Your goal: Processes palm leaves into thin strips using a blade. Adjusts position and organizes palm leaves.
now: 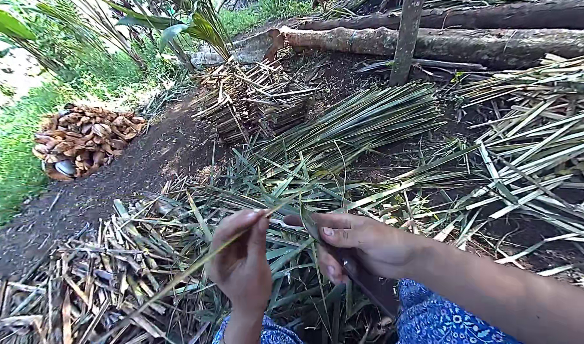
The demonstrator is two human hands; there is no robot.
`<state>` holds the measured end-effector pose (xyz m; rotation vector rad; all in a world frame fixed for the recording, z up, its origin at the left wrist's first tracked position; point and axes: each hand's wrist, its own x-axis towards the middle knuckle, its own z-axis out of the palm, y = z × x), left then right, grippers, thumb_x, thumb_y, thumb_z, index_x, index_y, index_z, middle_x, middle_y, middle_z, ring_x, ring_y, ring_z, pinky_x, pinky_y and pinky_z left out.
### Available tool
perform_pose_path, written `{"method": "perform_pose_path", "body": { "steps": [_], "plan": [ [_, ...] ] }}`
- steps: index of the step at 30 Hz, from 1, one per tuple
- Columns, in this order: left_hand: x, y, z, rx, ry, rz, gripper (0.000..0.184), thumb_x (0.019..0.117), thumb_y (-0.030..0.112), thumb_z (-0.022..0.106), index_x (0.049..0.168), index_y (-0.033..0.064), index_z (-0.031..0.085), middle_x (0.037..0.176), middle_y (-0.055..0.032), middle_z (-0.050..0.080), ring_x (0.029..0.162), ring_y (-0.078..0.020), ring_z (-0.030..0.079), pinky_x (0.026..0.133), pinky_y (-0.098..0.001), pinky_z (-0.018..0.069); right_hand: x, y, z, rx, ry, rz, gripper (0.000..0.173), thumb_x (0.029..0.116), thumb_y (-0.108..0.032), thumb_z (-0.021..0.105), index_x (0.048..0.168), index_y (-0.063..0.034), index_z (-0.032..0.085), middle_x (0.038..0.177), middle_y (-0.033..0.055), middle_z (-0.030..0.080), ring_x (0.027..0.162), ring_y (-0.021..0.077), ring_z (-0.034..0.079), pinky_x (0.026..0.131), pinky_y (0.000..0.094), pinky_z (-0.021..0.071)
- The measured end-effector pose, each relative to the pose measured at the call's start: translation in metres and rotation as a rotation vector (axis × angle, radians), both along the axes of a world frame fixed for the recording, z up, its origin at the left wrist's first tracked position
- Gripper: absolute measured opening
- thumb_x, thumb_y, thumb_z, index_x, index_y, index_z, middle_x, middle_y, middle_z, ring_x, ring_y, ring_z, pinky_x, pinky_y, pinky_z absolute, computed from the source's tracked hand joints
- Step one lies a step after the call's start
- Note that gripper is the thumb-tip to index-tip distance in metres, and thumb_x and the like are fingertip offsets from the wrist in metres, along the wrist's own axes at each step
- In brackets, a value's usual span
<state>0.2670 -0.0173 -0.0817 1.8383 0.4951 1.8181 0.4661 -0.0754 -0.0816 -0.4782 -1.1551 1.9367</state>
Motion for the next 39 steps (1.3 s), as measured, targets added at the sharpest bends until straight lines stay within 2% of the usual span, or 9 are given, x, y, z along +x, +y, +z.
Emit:
{"method": "perform_pose_path", "body": {
  "steps": [2, 5, 10, 17, 24, 27, 32, 35, 39],
  "plan": [
    [0.006, -0.007, -0.006, -0.029, -0.01, -0.046, 0.013, 0.095, 0.016, 0.073, 0.106, 0.0235, 0.073, 0.102, 0.009, 0.075, 0.091, -0.0051, 0.072, 0.081, -0.0222, 0.0617, -0.006, -0.003, 0.0, -0.006, 0.103, 0.017, 0.044, 0.1056, -0.021, 0.038, 0.149, -0.0178, 0.033, 0.081, -0.0064, 0.064, 0.067, 0.0035, 0.066, 0.064, 0.0173, 0.0578],
    [0.014, -0.013, -0.008, -0.06, -0.029, -0.081, 0.012, 0.0936, 0.012, 0.074, 0.102, 0.0197, 0.072, 0.101, 0.0066, 0.075, 0.092, -0.0053, 0.072, 0.08, -0.0208, 0.0612, -0.01, -0.004, 0.0, -0.025, 0.201, 0.026, 0.035, 0.1061, -0.018, 0.037, 0.141, -0.0223, 0.037, 0.073, -0.0095, 0.056, 0.058, -0.0004, 0.057, 0.055, 0.0136, 0.0508],
    [0.026, -0.021, -0.013, -0.202, -0.129, -0.141, 0.009, 0.0916, 0.013, 0.076, 0.098, 0.0186, 0.072, 0.096, 0.0066, 0.075, 0.087, -0.0036, 0.072, 0.078, -0.0196, 0.0614, -0.013, -0.003, -0.003, -0.039, 0.266, 0.007, 0.039, 0.1078, -0.019, 0.035, 0.146, -0.0238, 0.038, 0.067, -0.0109, 0.05, 0.05, -0.0032, 0.049, 0.048, 0.0108, 0.0431],
    [0.038, -0.028, -0.019, -0.368, -0.277, -0.219, 0.007, 0.0906, 0.009, 0.075, 0.095, 0.0141, 0.072, 0.091, 0.0025, 0.075, 0.084, -0.0043, 0.073, 0.077, -0.0204, 0.0614, -0.018, -0.008, 0.0, -0.042, 0.162, -0.152, 0.04, 0.1077, -0.015, 0.034, 0.148, -0.017, 0.04, 0.069, -0.0103, 0.051, 0.051, -0.0034, 0.049, 0.047, 0.0103, 0.0433],
    [0.037, -0.027, -0.021, -0.301, -0.228, -0.223, 0.009, 0.0908, 0.008, 0.075, 0.097, 0.0145, 0.073, 0.094, 0.0033, 0.076, 0.088, -0.0052, 0.073, 0.081, -0.0216, 0.0616, -0.015, -0.013, 0.005, -0.058, 0.067, -0.27, 0.037, 0.1068, -0.014, 0.037, 0.143, -0.0131, 0.046, 0.067, -0.0102, 0.051, 0.05, -0.0037, 0.05, 0.045, 0.0101, 0.0434],
    [0.036, -0.028, -0.021, -0.302, -0.223, -0.231, 0.009, 0.0906, 0.008, 0.075, 0.097, 0.0149, 0.073, 0.093, 0.0023, 0.076, 0.084, -0.0062, 0.073, 0.078, -0.0218, 0.0618, -0.013, -0.014, 0.006, -0.053, 0.043, -0.324, 0.037, 0.107, -0.014, 0.037, 0.143, -0.0118, 0.047, 0.067, -0.0099, 0.052, 0.05, -0.0038, 0.049, 0.045, 0.0099, 0.043],
    [0.031, -0.028, -0.019, -0.322, -0.23, -0.242, 0.009, 0.0904, 0.008, 0.075, 0.096, 0.0141, 0.073, 0.091, 0.0003, 0.076, 0.079, -0.0081, 0.074, 0.074, -0.0225, 0.0634, 0.001, -0.009, 0.004, -0.014, 0.019, -0.454, 0.043, 0.1073, -0.015, 0.036, 0.148, -0.0143, 0.047, 0.064, -0.0076, 0.053, 0.048, -0.0034, 0.049, 0.046, 0.0098, 0.0429],
    [0.024, -0.026, -0.017, -0.323, -0.219, -0.219, 0.008, 0.0906, 0.009, 0.076, 0.095, 0.0145, 0.072, 0.09, 0.0004, 0.076, 0.077, -0.0084, 0.074, 0.072, -0.0224, 0.0635, 0.012, -0.007, 0.003, -0.011, 0.008, -0.53, 0.041, 0.1082, -0.017, 0.035, 0.145, -0.0173, 0.05, 0.064, -0.0067, 0.053, 0.047, -0.0031, 0.048, 0.046, 0.0098, 0.0429],
    [0.013, -0.022, -0.014, -0.328, -0.22, -0.198, 0.008, 0.09, 0.01, 0.077, 0.094, 0.0161, 0.073, 0.088, 0.0017, 0.076, 0.075, -0.0079, 0.074, 0.07, -0.0221, 0.0638, 0.032, -0.003, 0.003, -0.033, -0.001, -0.662, 0.042, 0.1095, -0.02, 0.028, 0.146, -0.0187, 0.05, 0.058, -0.0067, 0.047, 0.044, -0.0014, 0.046, 0.044, 0.0119, 0.0428]
  ]
}}
